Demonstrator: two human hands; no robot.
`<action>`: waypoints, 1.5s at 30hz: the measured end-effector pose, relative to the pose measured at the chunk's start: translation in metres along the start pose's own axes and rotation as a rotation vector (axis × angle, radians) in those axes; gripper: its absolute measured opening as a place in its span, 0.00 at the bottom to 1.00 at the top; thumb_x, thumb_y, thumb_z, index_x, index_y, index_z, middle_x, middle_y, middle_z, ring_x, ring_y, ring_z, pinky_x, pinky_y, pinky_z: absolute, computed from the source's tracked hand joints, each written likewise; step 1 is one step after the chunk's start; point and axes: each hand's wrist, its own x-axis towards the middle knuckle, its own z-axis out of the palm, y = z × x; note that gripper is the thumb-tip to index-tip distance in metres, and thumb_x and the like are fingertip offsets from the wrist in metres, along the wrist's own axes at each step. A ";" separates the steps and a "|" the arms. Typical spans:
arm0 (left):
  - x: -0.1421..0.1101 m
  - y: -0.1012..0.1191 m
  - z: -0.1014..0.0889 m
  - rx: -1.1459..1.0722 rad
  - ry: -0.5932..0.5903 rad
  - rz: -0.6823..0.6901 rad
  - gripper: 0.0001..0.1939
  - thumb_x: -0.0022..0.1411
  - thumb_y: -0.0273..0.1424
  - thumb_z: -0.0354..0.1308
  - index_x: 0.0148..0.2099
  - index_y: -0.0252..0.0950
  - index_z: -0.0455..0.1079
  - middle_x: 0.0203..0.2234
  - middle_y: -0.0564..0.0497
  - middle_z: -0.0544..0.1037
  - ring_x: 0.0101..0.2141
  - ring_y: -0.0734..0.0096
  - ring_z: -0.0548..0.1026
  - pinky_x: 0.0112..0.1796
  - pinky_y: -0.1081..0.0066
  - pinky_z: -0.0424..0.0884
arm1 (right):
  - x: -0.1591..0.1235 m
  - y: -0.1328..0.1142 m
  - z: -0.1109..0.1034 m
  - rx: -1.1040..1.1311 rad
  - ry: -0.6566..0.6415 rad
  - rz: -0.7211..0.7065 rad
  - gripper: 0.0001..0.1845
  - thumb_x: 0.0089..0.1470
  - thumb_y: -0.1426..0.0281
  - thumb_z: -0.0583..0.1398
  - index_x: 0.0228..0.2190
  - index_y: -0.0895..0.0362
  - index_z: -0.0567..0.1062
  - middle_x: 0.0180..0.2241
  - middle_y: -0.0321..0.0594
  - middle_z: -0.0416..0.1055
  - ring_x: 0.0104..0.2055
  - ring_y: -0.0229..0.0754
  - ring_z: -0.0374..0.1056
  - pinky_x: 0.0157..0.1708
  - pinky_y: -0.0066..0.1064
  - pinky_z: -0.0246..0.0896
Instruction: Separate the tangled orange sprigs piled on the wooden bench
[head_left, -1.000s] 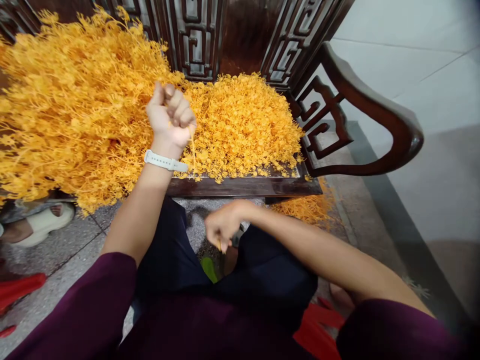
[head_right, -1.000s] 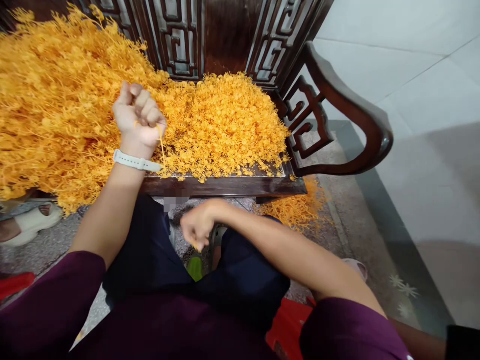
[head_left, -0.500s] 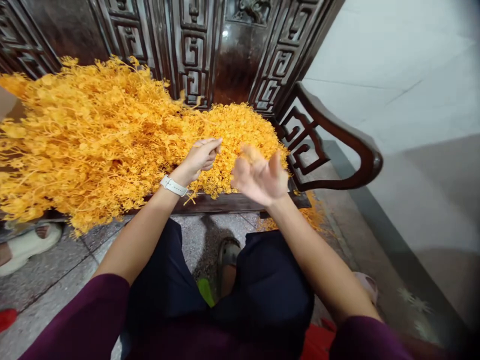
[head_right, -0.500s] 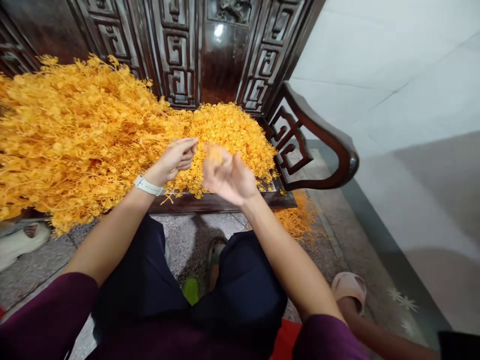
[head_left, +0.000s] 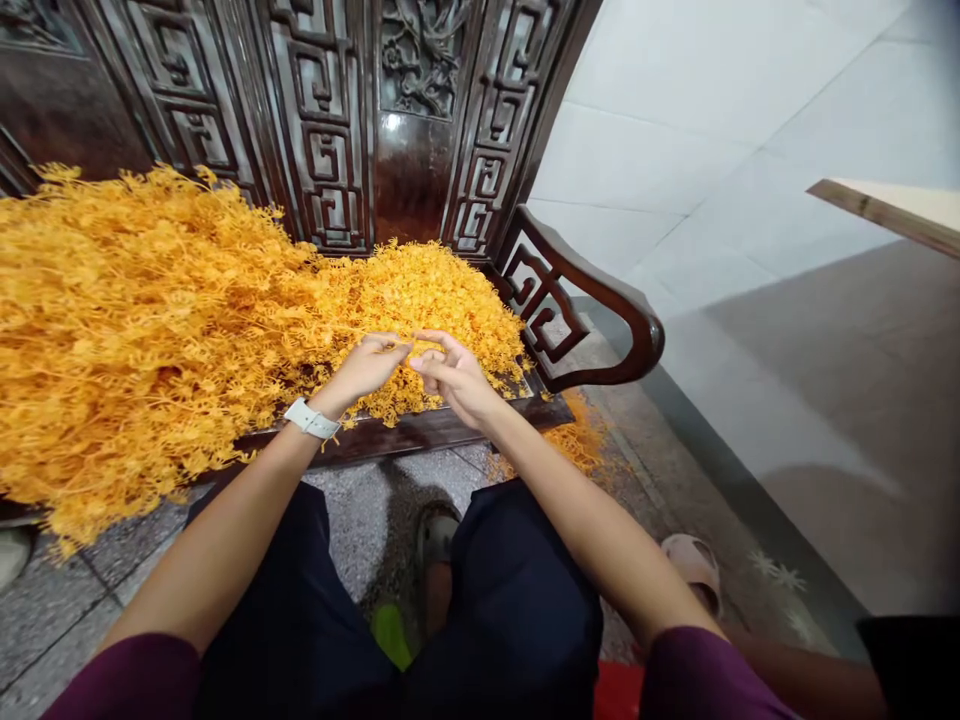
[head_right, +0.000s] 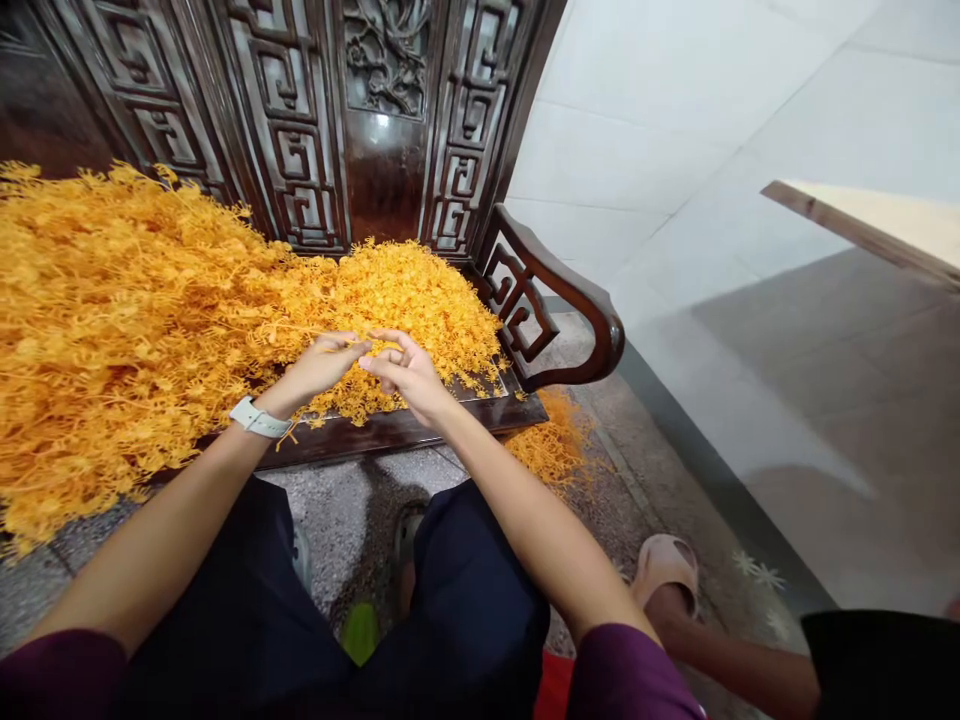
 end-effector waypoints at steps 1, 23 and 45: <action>0.000 -0.003 0.001 0.056 -0.008 0.009 0.17 0.65 0.37 0.57 0.25 0.37 0.64 0.22 0.54 0.67 0.27 0.70 0.65 0.30 0.69 0.59 | 0.000 0.001 -0.001 0.003 0.008 -0.029 0.31 0.44 0.65 0.77 0.49 0.50 0.75 0.25 0.27 0.65 0.23 0.31 0.54 0.25 0.29 0.46; -0.006 0.008 0.005 0.103 -0.122 0.014 0.22 0.64 0.47 0.62 0.26 0.38 0.62 0.17 0.59 0.56 0.20 0.76 0.54 0.24 0.69 0.48 | 0.006 -0.016 -0.020 0.166 0.204 -0.128 0.14 0.54 0.59 0.72 0.32 0.56 0.79 0.24 0.32 0.61 0.23 0.31 0.51 0.24 0.29 0.46; -0.030 0.047 0.009 -0.618 -0.279 -0.174 0.20 0.60 0.44 0.67 0.51 0.42 0.82 0.50 0.40 0.81 0.51 0.47 0.79 0.47 0.53 0.79 | -0.055 -0.080 -0.033 0.139 0.400 -0.408 0.19 0.57 0.49 0.66 0.35 0.50 0.73 0.23 0.32 0.54 0.24 0.35 0.48 0.25 0.32 0.50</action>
